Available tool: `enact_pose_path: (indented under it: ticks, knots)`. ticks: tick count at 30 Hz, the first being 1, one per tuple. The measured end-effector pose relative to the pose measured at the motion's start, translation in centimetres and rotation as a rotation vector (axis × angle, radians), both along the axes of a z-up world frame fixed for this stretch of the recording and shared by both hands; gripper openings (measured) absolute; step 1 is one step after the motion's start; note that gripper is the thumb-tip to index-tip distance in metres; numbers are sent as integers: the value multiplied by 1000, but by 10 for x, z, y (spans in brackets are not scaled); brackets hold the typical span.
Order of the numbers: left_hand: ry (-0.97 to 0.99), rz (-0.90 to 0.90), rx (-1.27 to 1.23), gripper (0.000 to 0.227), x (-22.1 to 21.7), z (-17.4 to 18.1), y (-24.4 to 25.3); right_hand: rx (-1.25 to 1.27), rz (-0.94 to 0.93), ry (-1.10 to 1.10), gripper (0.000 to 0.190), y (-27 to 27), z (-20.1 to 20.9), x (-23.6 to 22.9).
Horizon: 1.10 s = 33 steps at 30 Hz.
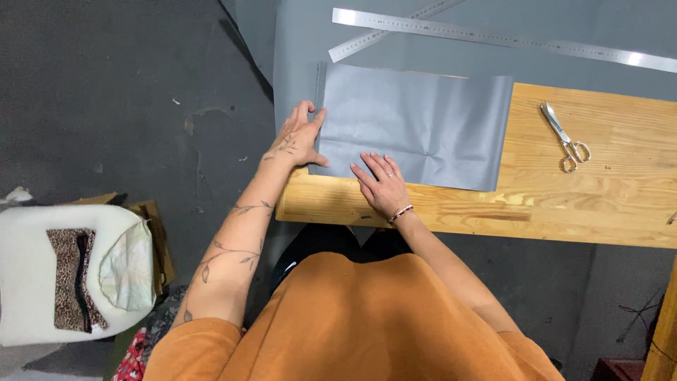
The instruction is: The person measures and marks a large piece of gray fabric on a wooden table using a metal ruler and a pencil. They then use scissors to cut the fabric along the marked lines. After cutting, the person folds the fabric and uses the ruler to measure and mark additional lines on the folded piece.
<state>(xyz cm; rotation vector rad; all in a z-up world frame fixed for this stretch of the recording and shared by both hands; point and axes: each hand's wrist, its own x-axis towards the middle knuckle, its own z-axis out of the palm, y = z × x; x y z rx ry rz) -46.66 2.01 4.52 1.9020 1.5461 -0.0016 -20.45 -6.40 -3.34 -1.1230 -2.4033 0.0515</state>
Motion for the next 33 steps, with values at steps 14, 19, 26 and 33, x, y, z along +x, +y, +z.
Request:
enact_pose_path:
  ticks: [14,19,26,33]
  knots:
    - [-92,-140,110,146,18,-4,38,-12,1,-15,43,3,-5,3]
    - [-109,-126,74,146,15,-7,39,-44,1,15,41,2,-1,1]
    - [-58,-182,69,161,15,-16,39,-71,-12,-10,39,2,10,0]
    - [-50,-186,20,163,15,-15,43,-68,-29,3,37,4,10,-1]
